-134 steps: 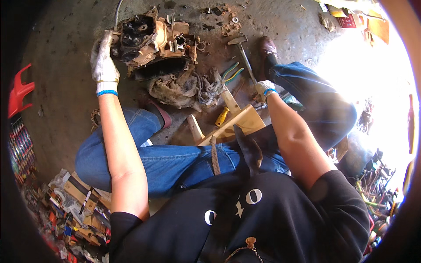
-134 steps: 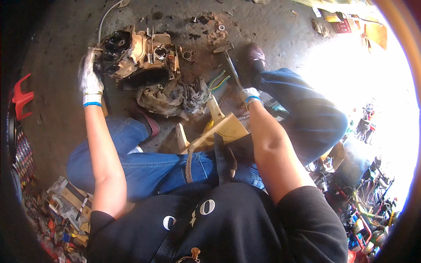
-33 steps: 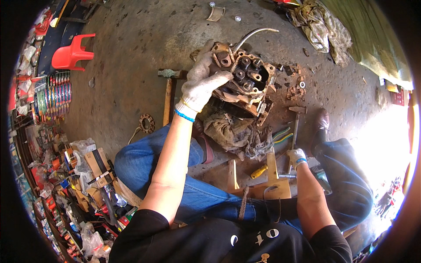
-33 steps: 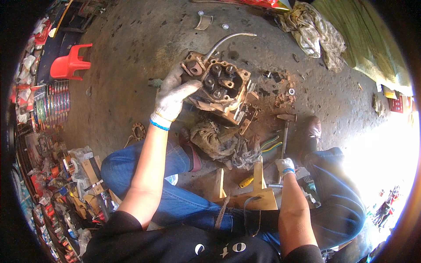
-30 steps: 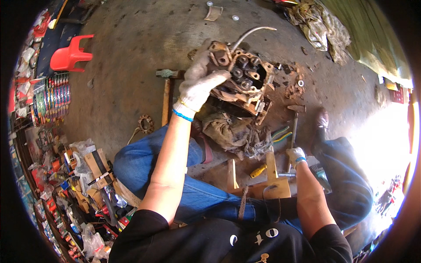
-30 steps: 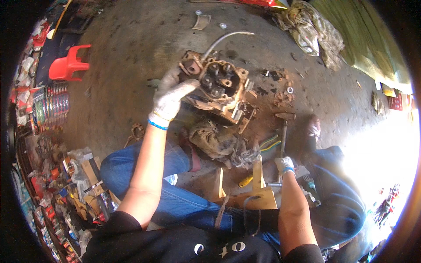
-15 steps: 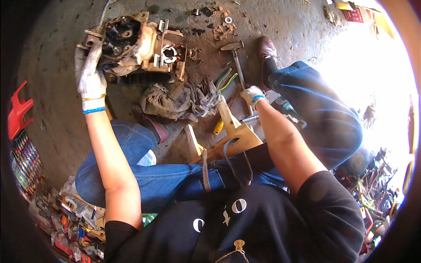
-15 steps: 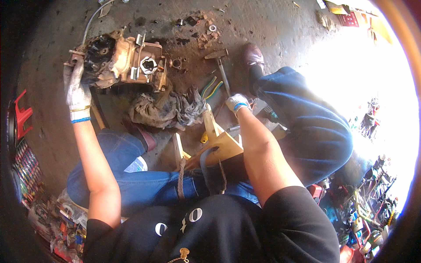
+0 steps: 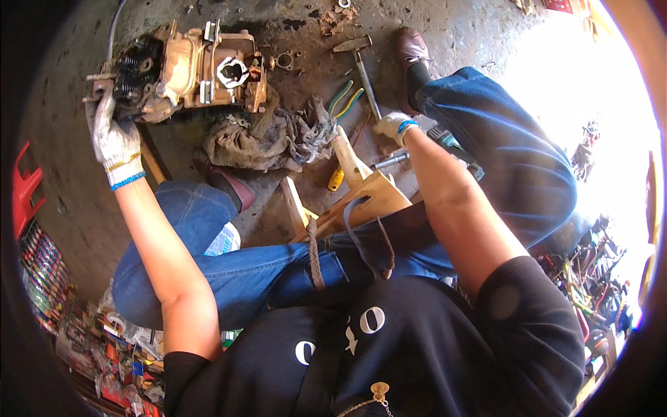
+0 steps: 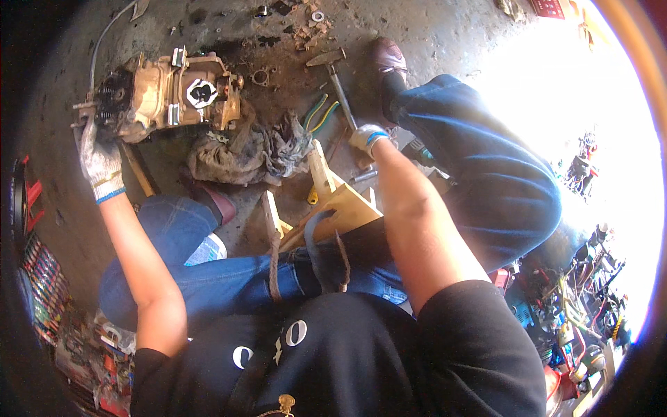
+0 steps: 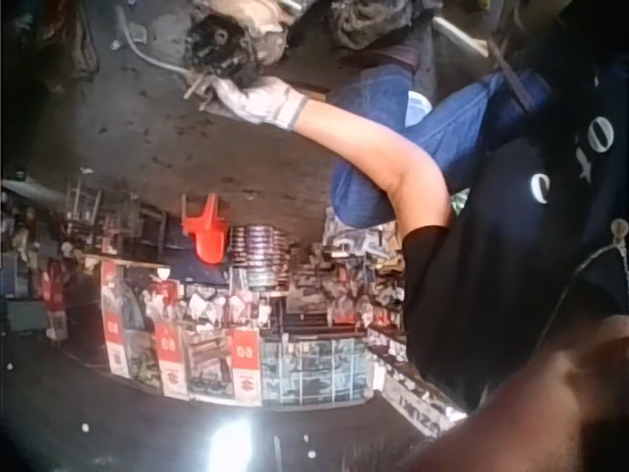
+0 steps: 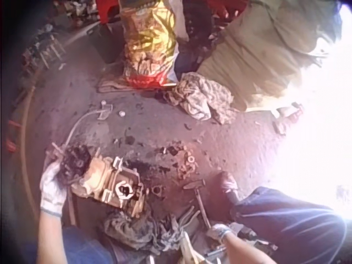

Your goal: The person sits on the floor and disassembles a small engine block using a hammer, screwdriver, and power drill. They remove bolts and internal components, placing them into a bucket.

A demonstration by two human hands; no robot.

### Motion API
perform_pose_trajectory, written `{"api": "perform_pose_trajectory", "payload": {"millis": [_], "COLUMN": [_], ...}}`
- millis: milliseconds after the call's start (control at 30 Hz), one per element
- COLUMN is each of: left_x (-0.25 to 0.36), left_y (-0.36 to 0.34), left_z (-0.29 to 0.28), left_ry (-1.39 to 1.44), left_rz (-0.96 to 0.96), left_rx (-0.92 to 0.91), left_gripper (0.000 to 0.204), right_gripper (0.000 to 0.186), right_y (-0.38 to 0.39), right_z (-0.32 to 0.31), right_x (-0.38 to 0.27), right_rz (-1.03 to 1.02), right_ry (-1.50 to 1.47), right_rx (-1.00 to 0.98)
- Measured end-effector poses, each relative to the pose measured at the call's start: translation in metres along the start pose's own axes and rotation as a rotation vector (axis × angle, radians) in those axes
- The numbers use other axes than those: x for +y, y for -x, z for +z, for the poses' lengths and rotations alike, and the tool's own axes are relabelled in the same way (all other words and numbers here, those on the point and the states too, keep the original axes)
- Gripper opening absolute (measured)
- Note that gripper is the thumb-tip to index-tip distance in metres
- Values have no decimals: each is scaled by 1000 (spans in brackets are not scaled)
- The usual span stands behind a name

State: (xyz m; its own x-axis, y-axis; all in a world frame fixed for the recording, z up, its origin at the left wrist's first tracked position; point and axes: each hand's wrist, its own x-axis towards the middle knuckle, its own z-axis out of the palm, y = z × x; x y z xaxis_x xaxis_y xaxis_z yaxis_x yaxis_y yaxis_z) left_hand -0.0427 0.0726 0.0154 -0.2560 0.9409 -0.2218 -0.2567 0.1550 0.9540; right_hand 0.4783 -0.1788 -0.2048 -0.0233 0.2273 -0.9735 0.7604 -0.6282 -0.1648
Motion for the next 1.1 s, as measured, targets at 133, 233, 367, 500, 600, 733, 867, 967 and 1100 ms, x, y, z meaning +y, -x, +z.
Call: {"api": "perform_pose_trajectory", "payload": {"millis": [133,233,367,500,600,733,867,967,1100], "left_x": [-3,3,7,10,8,12,15,16,10], "left_y": [18,31,47,57,62,68,66,69,76], "left_z": [-12,-14,-6,12,28,42,47,47,45], "left_ry": [7,-51,51,81,18,31,103,26,81], "left_rz": [24,32,34,-23,24,54,57,60,104], "left_rx": [33,49,8,27,40,68,-34,-43,-45], "left_gripper": [32,31,32,29,34,34,32,39,44], "right_gripper": [29,22,16,19,24,23,21,34,41], "right_y": [3,-9,-16,5,7,-11,-22,-4,22], "right_z": [28,50,61,65,56,45,40,41,11], "right_x": [-15,-22,-25,-41,-53,-52,-55,-61,-88], "right_rz": [-321,-199,-304,-131,-192,-325,-127,55,-304], "right_ry": [663,746,1084,836,697,888,1038,119,-353], "right_rx": [-132,19,76,356,390,261,90,475,791]}}
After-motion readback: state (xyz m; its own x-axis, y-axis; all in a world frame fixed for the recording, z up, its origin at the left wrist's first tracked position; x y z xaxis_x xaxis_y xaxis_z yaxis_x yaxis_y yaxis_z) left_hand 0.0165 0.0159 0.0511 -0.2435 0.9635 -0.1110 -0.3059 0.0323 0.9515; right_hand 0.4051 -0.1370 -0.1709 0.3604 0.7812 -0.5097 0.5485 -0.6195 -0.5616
